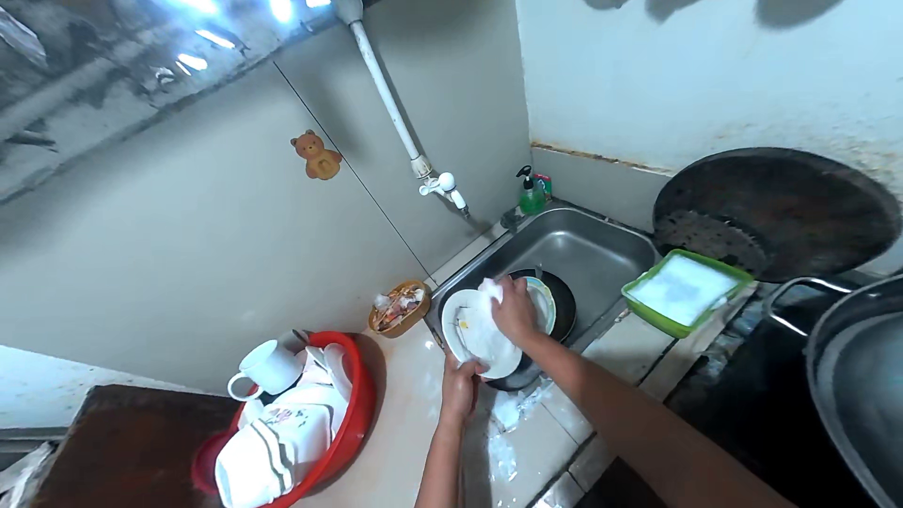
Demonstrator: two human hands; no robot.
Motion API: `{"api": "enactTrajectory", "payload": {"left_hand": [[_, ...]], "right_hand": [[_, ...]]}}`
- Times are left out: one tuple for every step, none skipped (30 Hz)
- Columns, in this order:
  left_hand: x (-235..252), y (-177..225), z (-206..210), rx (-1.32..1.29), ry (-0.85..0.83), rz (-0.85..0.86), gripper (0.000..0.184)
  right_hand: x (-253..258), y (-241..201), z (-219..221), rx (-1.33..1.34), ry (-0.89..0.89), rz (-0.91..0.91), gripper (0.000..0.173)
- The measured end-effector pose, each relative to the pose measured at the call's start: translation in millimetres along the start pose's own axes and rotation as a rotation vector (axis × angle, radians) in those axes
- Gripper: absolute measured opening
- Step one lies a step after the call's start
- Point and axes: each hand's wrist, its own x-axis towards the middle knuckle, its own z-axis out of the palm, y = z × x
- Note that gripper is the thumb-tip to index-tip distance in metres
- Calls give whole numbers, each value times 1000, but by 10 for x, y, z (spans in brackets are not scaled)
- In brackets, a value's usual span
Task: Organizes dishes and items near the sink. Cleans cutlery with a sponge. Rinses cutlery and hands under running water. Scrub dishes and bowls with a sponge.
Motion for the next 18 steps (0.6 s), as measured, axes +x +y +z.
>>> {"api": "enactTrajectory", "payload": {"left_hand": [[50,-25,-15,-26,16,14,65],[104,-55,-35,-47,40,14,55],[145,-91,-66,-52,78,-2,48],[150,-123,-98,-60,109,-23,49],[131,-143,-97,-72,120,-45,51],[94,-159,-66,-86,116,-72,52],[49,-180,-26,-96,110,-109,52],[36,-199,15,-106,103,-142,53],[60,-208,40,-101,98,-160,54],[102,-211,24,-77,93,-158,56],[159,-206,-25,-52,111,-135,58],[213,-187,-100,-40,145,-94,59],[239,-155,-188,-44,168,-56,59],[232,-127,-259,-41,179,-40,59],[197,-121,-297,-29,165,-50,59],[148,-135,-277,-11,137,-84,60],[110,-168,-222,5,108,-127,60],[93,-205,-160,8,89,-165,61]], "right_hand": [[-132,-19,12,-17,-49,-4,49],[-291,-49,40,-21,-122,-53,47],[-440,-59,97,-30,-185,-120,44],[-527,-45,127,-38,-230,-169,41],[-513,3,127,-51,-242,-186,41],[-427,72,112,-83,-229,-171,42],[-321,131,100,-112,-207,-142,42],[-244,143,102,-132,-191,-125,40],[-236,102,109,-129,-199,-143,41],[-308,37,124,-111,-243,-191,42],[-421,-16,134,-93,-296,-254,40],[-518,-32,118,-100,-345,-319,38],[-557,19,100,-126,-368,-366,36],[-524,119,72,-167,-373,-377,36],[-433,236,53,-225,-350,-357,37],[-323,312,46,-259,-309,-328,37],[-253,302,49,-269,-276,-309,37],[-267,222,68,-251,-258,-321,38]]}}
